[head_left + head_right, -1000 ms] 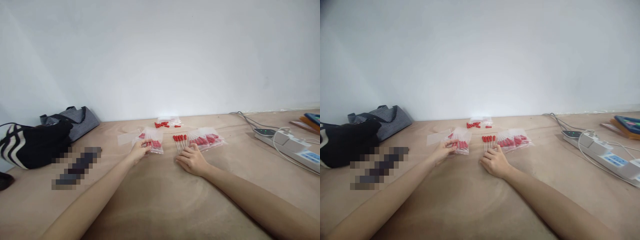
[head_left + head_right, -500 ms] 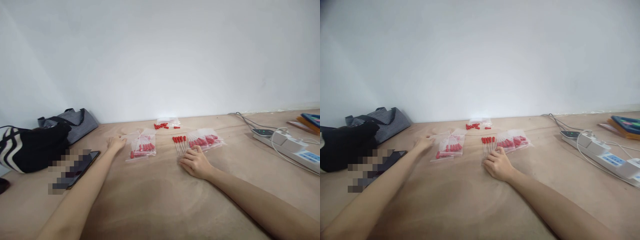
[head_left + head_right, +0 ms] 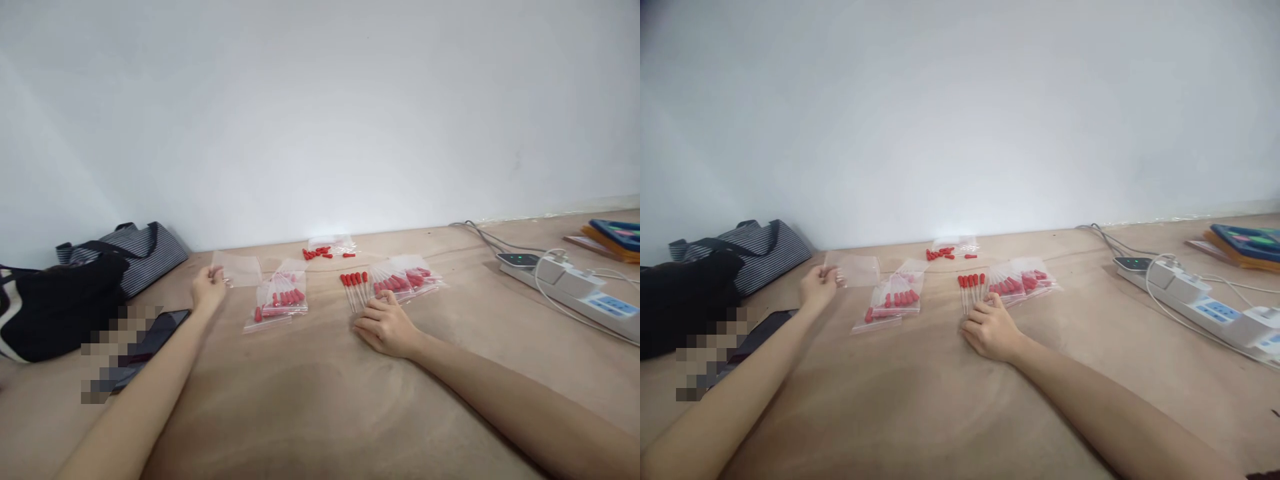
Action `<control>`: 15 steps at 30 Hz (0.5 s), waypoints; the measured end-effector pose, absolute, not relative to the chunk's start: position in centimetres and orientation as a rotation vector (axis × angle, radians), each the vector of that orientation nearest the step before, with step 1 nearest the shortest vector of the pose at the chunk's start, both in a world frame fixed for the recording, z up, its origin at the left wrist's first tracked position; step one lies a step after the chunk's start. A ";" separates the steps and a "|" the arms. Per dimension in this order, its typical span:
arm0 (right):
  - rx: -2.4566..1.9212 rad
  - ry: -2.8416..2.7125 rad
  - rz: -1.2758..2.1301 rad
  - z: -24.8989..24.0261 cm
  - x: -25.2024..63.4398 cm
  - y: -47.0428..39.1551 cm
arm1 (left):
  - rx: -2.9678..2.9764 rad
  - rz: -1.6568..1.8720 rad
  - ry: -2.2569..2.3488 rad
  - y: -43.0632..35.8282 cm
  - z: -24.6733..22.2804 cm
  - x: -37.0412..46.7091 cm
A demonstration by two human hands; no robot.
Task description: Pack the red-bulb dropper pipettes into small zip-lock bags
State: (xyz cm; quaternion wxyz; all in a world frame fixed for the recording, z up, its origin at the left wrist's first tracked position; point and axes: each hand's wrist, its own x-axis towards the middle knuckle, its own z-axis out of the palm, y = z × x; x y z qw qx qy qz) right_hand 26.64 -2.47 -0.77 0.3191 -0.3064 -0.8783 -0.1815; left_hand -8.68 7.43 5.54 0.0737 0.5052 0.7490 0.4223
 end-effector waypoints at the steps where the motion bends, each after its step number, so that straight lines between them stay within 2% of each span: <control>1: -0.808 -2.310 -0.477 -0.8 26.6 -2.4 | 1.444 1.369 2.172 6.5 5.8 -8.3; 5: -0.809 -2.310 -0.478 -0.9 26.6 -2.3 | 1.257 1.505 1.851 2.1 5.7 -5.8; 10: -0.823 -2.318 -0.475 -1.2 26.6 -2.1 | 1.249 1.290 1.557 -3.4 1.6 -1.7; 12: -0.827 -2.317 -0.468 -1.3 26.7 -2.1 | 1.408 1.191 1.449 -5.0 0.2 -0.8; 15: -0.830 -2.318 -0.455 -1.3 26.7 -2.1 | 1.973 1.216 1.601 -6.4 0.1 -0.3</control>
